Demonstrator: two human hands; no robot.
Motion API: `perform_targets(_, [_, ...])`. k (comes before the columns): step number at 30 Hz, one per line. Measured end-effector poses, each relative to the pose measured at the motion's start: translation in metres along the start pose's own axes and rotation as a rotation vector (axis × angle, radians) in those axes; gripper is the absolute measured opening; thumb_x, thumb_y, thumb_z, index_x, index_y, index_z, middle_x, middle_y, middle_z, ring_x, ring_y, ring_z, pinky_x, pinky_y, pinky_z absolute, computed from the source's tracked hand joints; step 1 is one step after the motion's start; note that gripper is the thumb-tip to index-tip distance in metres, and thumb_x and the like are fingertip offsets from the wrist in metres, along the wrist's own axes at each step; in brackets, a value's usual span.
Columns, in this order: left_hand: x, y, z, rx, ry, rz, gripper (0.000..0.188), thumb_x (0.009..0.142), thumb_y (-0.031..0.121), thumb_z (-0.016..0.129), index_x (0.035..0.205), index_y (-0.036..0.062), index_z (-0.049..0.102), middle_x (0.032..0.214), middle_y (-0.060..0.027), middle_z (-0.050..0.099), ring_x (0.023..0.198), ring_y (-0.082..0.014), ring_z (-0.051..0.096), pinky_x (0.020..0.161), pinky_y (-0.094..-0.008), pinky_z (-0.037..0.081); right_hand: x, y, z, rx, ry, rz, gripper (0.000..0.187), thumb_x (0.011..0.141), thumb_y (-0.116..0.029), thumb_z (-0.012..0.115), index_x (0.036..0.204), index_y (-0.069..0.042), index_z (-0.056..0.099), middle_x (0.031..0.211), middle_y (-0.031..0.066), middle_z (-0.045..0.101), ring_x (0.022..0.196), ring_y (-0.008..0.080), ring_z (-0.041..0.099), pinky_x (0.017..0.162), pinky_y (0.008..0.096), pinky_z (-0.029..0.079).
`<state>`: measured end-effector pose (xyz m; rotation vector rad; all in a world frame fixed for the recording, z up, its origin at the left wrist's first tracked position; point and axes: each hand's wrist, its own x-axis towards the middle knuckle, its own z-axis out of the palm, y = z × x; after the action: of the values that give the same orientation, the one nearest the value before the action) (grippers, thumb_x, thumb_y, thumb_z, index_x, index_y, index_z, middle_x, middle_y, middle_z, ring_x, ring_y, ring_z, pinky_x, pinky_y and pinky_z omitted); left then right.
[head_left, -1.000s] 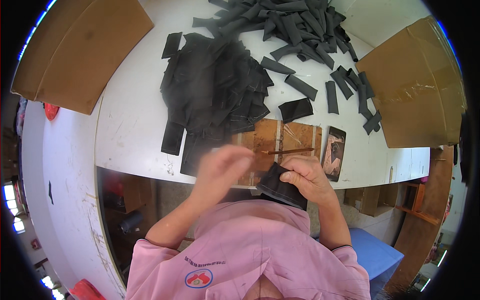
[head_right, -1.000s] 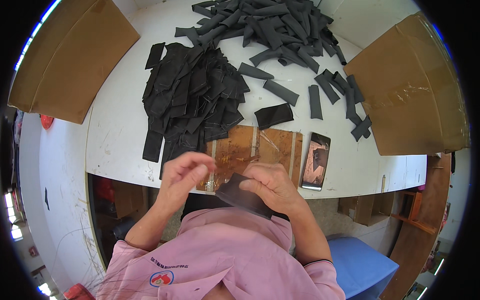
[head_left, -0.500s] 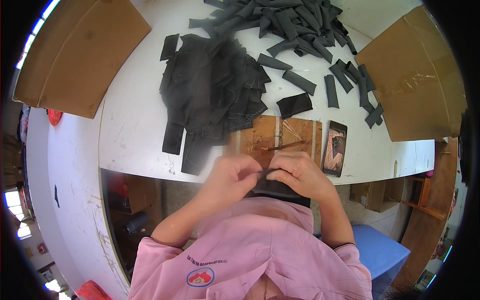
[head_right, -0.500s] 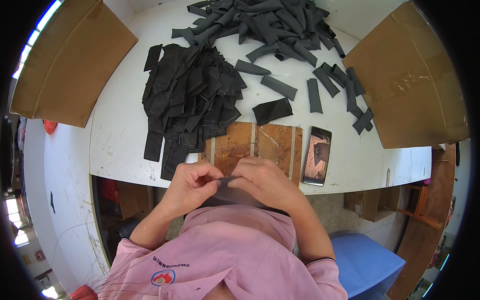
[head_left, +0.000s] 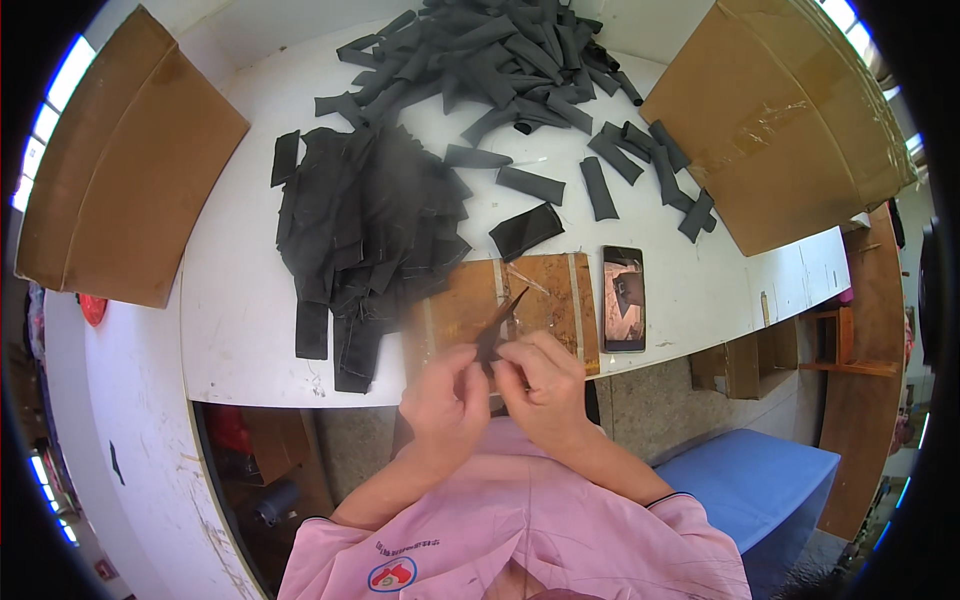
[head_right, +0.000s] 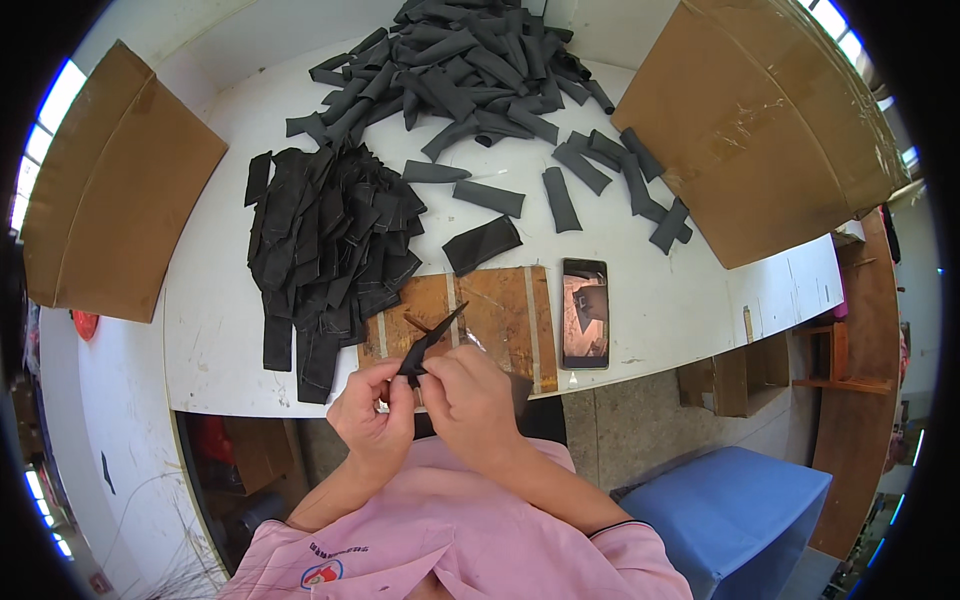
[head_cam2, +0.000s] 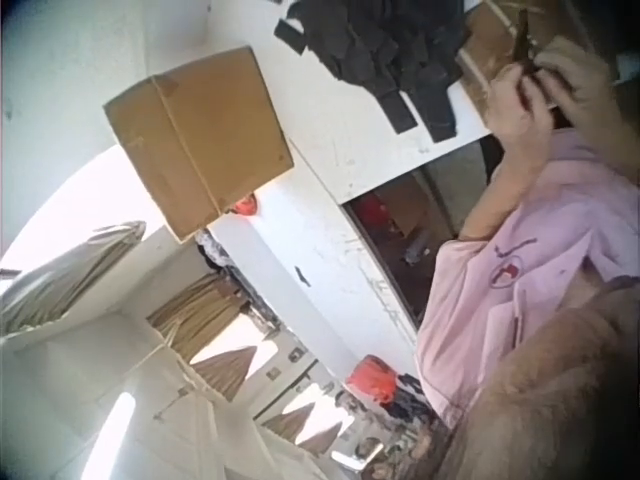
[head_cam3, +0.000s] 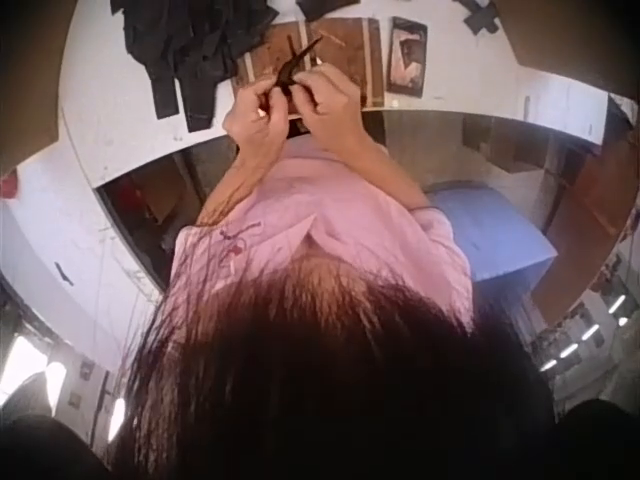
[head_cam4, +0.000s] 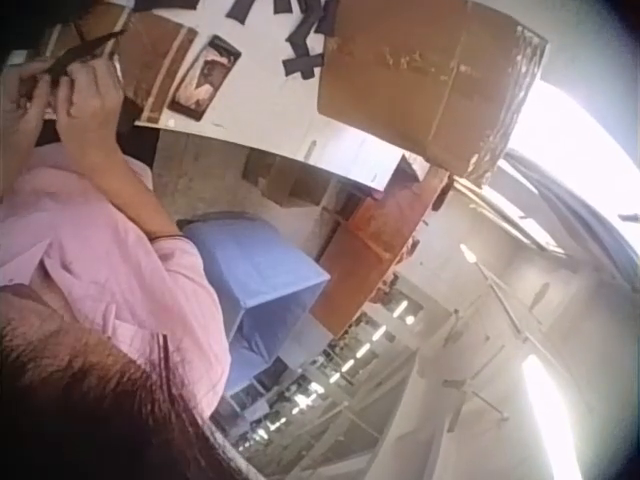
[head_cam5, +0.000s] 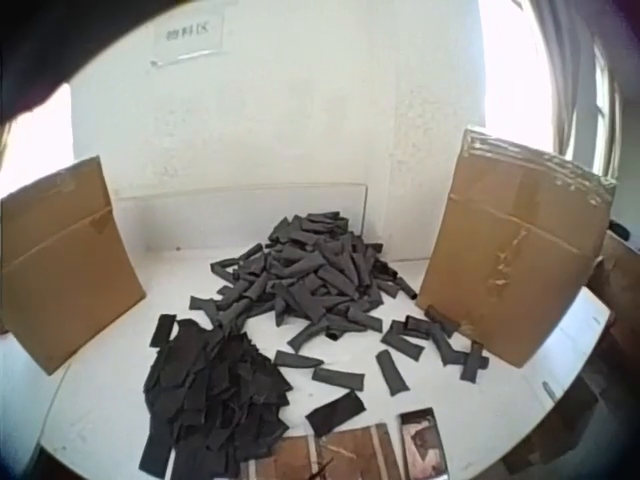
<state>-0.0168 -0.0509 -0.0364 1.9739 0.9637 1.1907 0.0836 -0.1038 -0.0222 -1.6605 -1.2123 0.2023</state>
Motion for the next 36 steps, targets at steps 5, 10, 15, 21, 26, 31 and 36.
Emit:
perform_targets(5, [0.015,-0.001,-0.003,-0.684,-0.156,-0.694,0.018,0.071,-0.009,0.057,0.085,0.0001,0.051,0.069,-0.0044,0.057,0.049,-0.0026,0.046,0.038,-0.0162,0.032,0.000,0.018,0.007,0.043,0.028,0.121,0.011,0.066,0.006,0.057,0.076,0.001,0.057,0.067,0.0077,0.052,0.055,0.0165,0.050,0.047,0.0267,0.038])
perform_targets(10, [0.029,0.001,-0.017,-1.294,-0.409,-0.921,0.021,0.069,-0.008,0.055,0.087,0.0014,0.050,0.065,-0.0010,0.052,0.047,-0.0002,0.039,0.038,-0.0139,0.026,0.000,0.029,-0.001,0.843,-0.235,0.635,0.011,0.071,0.000,0.061,0.081,0.000,0.058,0.072,0.0031,0.055,0.061,0.0110,0.051,0.052,0.0256,0.040])
perform_targets(15, [0.015,-0.006,0.000,-0.465,-0.110,-0.494,0.022,0.068,-0.010,0.048,0.088,-0.0010,0.052,0.066,0.0004,0.052,0.046,-0.0010,0.038,0.038,-0.0156,0.027,-0.009,0.013,0.008,1.610,-0.300,1.015,0.010,0.081,-0.014,0.057,0.079,-0.006,0.052,0.069,-0.0002,0.050,0.061,0.0070,0.046,0.055,0.0185,0.035])
perform_targets(21, [0.019,-0.009,-0.013,-0.904,-0.257,-0.852,0.028,0.070,-0.011,0.049,0.096,-0.0032,0.049,0.075,-0.0078,0.059,0.041,-0.0018,0.039,0.034,-0.0160,0.026,-0.008,0.029,0.003,1.206,-0.299,0.880,0.017,0.085,-0.020,0.054,0.076,-0.006,0.050,0.068,-0.0016,0.045,0.062,0.0071,0.043,0.059,0.0196,0.036])
perform_targets(26, [0.029,0.008,-0.031,-1.426,-0.714,-0.773,0.041,0.069,-0.005,0.054,0.109,-0.0015,0.048,0.078,-0.0016,0.054,0.060,-0.0044,0.046,0.051,-0.0138,0.031,-0.012,0.013,-0.013,1.281,-0.457,0.542,0.016,0.080,-0.017,0.060,0.074,-0.004,0.052,0.085,-0.0014,0.041,0.078,0.0082,0.042,0.070,0.0209,0.034])
perform_targets(31, [0.025,0.023,-0.038,-1.309,-0.576,-0.689,0.046,0.069,-0.009,0.057,0.113,-0.0049,0.047,0.077,-0.0030,0.057,0.063,-0.0056,0.049,0.056,-0.0160,0.037,0.001,0.002,-0.021,0.929,-0.340,0.395,0.012,0.081,-0.011,0.057,0.075,-0.002,0.051,0.085,0.0009,0.042,0.077,0.0092,0.044,0.068,0.0219,0.036])
perform_targets(36, [0.027,0.024,-0.028,-0.963,-0.384,-0.713,0.044,0.071,-0.002,0.062,0.112,-0.0032,0.046,0.078,-0.0031,0.059,0.060,-0.0033,0.048,0.052,-0.0154,0.037,0.001,0.007,-0.018,0.806,-0.183,0.420,0.007,0.081,-0.005,0.053,0.077,0.000,0.051,0.088,0.0033,0.045,0.075,0.0085,0.046,0.064,0.0213,0.039])
